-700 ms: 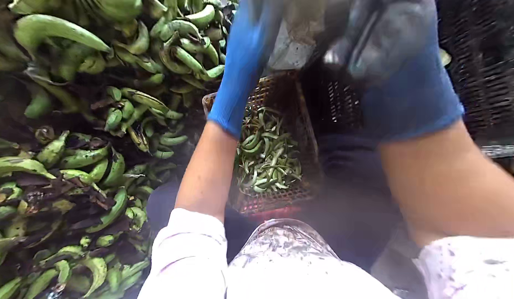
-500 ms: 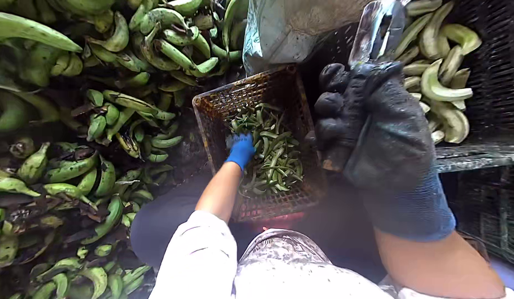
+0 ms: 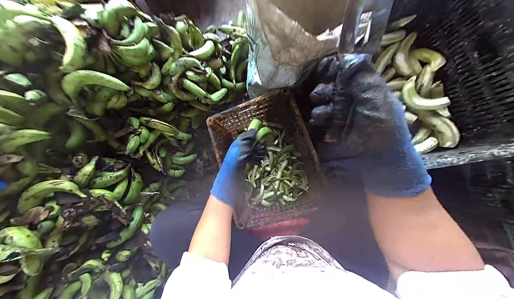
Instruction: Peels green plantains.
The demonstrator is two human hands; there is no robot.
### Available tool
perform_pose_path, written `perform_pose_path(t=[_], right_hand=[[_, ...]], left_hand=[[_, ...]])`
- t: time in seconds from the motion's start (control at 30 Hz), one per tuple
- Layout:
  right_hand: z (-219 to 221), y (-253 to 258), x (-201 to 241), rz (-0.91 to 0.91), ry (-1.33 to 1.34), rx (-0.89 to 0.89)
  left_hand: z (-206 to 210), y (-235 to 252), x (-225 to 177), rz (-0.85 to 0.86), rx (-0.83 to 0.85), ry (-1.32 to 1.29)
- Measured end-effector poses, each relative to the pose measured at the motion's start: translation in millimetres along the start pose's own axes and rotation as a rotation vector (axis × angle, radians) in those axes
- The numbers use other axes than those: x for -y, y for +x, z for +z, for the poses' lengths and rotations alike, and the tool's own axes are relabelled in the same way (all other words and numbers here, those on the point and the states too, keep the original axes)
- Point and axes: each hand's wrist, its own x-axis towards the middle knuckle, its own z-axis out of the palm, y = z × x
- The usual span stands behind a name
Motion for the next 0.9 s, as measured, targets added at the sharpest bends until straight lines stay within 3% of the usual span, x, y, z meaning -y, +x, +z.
perform_pose_path(t=[0.1, 0.2, 0.3, 0.43, 0.57, 0.63, 0.73, 0.8, 0.87, 0.9], right_hand=[[-3.4, -8.0, -5.8, 0.034, -0.007, -0.009], [14.8, -16.0, -23.7, 0.058, -0.036, 0.119], [61.5, -22.2, -49.4, 0.080, -0.103, 0.186], [89.8, -35.1, -52.5, -0.115, -0.421, 0.171], [82.2, -42.6, -60.7, -0.233, -0.779, 0.307], [76.3, -53.4, -61.3, -0.228, -0.764, 0.197], [52.3, -68.9, -85.4, -0.329, -0.480, -0.063], [33.1, -85.5, -117.4, -0.170, -0.461, -0.156], [27.1, -100.9, -137.4, 0.178, -0.550, -0.129], [36.3, -105.8, -135.0, 0.238, -0.568, -0.097]], left_hand=[[-26.0, -52.4, -22.8, 0.395, 0.175, -0.316], [-41.7, -72.3, -38.2, 0.583, 0.206, -0.343], [-9.3, -77.9, -62.7, 0.521, -0.063, -0.180], [0.2, -65.6, -62.4, 0.503, -0.045, -0.125], [-4.3, -70.9, -45.1, 0.521, -0.051, -0.146], [-4.8, -78.4, -43.2, 0.467, -0.098, -0.142], [-12.9, -80.4, -37.4, 0.483, -0.217, -0.265], [-17.6, -70.5, -35.7, 0.553, -0.346, -0.376], [-15.3, -63.7, -41.2, 0.593, -0.434, -0.414], [-12.4, -62.8, -44.1, 0.594, -0.470, -0.388]])
